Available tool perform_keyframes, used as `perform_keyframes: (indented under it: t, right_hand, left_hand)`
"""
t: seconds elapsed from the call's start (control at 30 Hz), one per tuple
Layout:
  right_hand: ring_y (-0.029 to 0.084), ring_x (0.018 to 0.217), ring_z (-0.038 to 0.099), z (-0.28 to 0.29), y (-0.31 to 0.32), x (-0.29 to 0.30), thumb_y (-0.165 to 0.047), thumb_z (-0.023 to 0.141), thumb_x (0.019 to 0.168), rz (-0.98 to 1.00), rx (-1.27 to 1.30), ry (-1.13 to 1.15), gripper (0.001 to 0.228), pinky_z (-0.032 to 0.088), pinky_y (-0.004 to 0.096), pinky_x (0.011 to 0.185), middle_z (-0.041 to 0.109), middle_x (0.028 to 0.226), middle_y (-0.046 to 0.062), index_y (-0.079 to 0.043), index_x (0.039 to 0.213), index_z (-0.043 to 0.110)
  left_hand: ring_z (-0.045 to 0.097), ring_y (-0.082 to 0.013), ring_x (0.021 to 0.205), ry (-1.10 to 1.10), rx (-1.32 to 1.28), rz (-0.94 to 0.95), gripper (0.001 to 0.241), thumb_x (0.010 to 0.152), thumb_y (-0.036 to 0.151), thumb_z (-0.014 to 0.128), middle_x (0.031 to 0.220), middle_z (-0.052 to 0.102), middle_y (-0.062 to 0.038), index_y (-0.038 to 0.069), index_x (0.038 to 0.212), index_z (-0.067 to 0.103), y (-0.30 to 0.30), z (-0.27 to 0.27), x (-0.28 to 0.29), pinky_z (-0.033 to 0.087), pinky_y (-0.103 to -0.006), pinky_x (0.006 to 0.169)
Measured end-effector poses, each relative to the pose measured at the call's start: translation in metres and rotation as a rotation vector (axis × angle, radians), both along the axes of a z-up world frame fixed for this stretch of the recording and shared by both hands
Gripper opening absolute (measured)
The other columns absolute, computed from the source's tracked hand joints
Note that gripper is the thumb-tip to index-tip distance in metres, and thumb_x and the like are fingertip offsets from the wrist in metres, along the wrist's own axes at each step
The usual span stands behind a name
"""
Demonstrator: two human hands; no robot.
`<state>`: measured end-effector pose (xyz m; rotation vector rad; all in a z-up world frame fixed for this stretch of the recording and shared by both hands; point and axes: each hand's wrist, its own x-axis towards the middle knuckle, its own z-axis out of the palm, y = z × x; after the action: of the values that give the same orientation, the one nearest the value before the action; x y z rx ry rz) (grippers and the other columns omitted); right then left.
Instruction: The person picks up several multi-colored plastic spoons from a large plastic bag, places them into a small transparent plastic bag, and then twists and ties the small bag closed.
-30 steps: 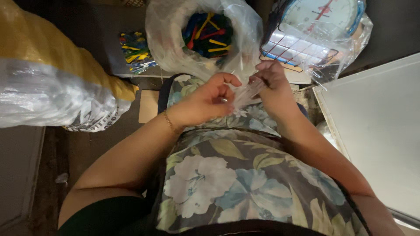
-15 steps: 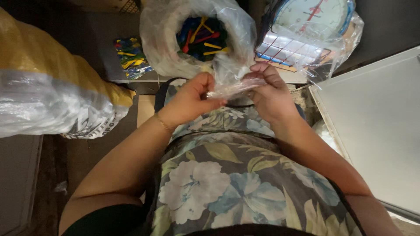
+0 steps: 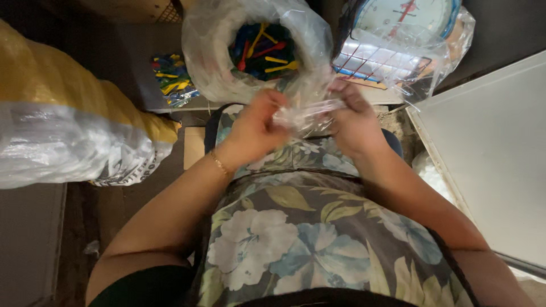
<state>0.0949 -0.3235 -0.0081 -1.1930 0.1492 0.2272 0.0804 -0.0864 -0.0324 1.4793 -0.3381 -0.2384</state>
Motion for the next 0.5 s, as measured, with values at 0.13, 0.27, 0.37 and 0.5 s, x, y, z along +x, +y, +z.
perform_keyframes:
  t: [0.13,0.27,0.37,0.5]
  right_hand:
    - [0.015,0.076,0.057,0.004,-0.004,-0.021,0.013,0.054,0.09,0.489,0.009,-0.114,0.051,0.046,0.027,0.065,0.057,0.092,0.008,-0.007,0.135,0.044]
    - [0.013,0.085,0.058,-0.026,-0.012,0.002,0.012,0.069,0.086,0.201,-0.616,-0.508,0.062,0.048,0.027,0.07,0.058,0.101,0.008,-0.01,0.13,0.032]
    - [0.013,0.092,0.06,-0.036,-0.022,0.011,0.011,0.062,0.083,0.024,-0.593,-0.465,0.068,0.052,0.029,0.072,0.056,0.11,0.009,-0.011,0.138,0.03]
    - [0.017,0.11,0.053,-0.013,-0.024,0.001,0.011,0.065,0.083,0.155,-0.613,-0.689,0.075,0.047,0.028,0.087,0.048,0.126,0.01,-0.013,0.149,0.039]
  left_hand:
    - [0.06,-0.0142,0.087,0.145,-0.094,0.492,0.053,0.084,-0.012,0.06,0.109,0.058,-0.001,0.01,0.131,0.049,0.008,-0.019,0.028,0.055,-0.0286,0.069]
    - [0.063,-0.0173,0.09,0.267,-0.534,0.123,0.058,0.081,-0.013,0.061,0.106,0.06,-0.005,0.015,0.131,0.047,0.003,0.004,0.01,0.056,-0.0316,0.075]
    - [0.06,-0.0181,0.094,0.041,-0.341,-0.201,0.047,0.091,-0.01,0.065,0.106,0.059,-0.007,0.018,0.127,0.053,0.002,0.012,-0.01,0.052,-0.0322,0.08]
    - [0.063,-0.0227,0.1,-0.408,0.201,-0.018,0.025,0.086,-0.009,0.066,0.104,0.061,-0.006,0.013,0.097,0.07,0.014,0.001,0.005,0.051,-0.0346,0.086]
